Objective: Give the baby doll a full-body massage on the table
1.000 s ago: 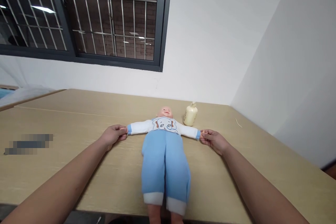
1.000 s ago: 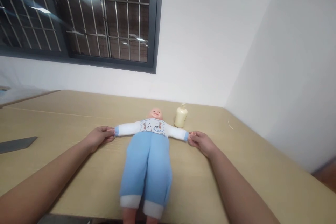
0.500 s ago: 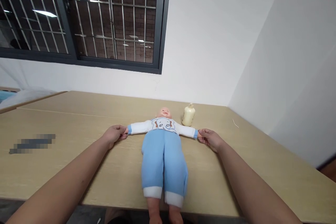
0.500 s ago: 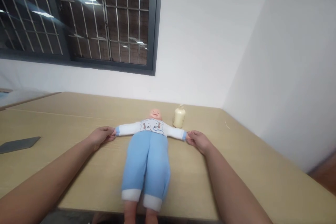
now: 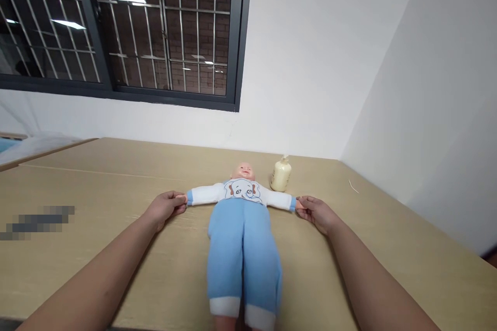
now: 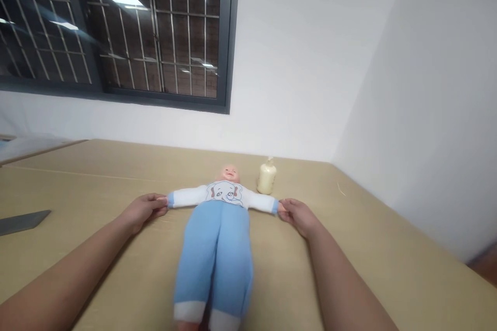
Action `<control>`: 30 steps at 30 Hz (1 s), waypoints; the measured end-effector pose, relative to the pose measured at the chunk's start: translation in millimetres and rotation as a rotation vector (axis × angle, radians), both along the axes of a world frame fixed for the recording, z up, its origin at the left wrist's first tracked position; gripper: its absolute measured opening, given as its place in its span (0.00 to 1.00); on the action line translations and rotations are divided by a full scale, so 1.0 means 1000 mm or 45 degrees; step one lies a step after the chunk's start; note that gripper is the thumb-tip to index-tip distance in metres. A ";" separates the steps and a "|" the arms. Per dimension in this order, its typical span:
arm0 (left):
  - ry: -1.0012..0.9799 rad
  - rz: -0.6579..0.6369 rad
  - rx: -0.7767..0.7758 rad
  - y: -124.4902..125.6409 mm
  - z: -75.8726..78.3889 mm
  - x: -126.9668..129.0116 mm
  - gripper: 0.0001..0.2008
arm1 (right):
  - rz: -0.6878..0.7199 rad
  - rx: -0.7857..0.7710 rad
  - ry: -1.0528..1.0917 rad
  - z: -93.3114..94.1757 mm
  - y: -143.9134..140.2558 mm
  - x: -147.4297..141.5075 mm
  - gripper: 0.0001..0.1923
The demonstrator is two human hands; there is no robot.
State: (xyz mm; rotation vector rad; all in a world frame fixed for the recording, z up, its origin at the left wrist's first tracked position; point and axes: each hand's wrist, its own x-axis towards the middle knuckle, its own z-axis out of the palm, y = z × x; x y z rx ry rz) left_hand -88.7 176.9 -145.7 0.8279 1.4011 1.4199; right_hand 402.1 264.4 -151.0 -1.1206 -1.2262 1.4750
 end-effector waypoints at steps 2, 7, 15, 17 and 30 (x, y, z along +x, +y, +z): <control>0.015 0.001 0.023 -0.001 -0.002 -0.001 0.16 | -0.009 0.029 0.004 -0.001 -0.001 -0.002 0.20; -0.016 -0.014 0.100 -0.005 0.000 0.009 0.31 | -0.094 0.146 0.024 -0.005 0.002 -0.014 0.22; 0.283 0.148 0.227 -0.012 0.019 0.046 0.24 | -0.382 0.469 -0.147 0.005 -0.007 -0.047 0.24; 0.455 0.140 0.321 -0.012 0.026 0.056 0.23 | -0.414 0.591 -0.216 0.012 -0.014 -0.061 0.26; 1.404 -0.352 0.787 0.020 0.022 0.100 0.19 | 0.187 1.360 -0.893 0.029 -0.023 -0.121 0.21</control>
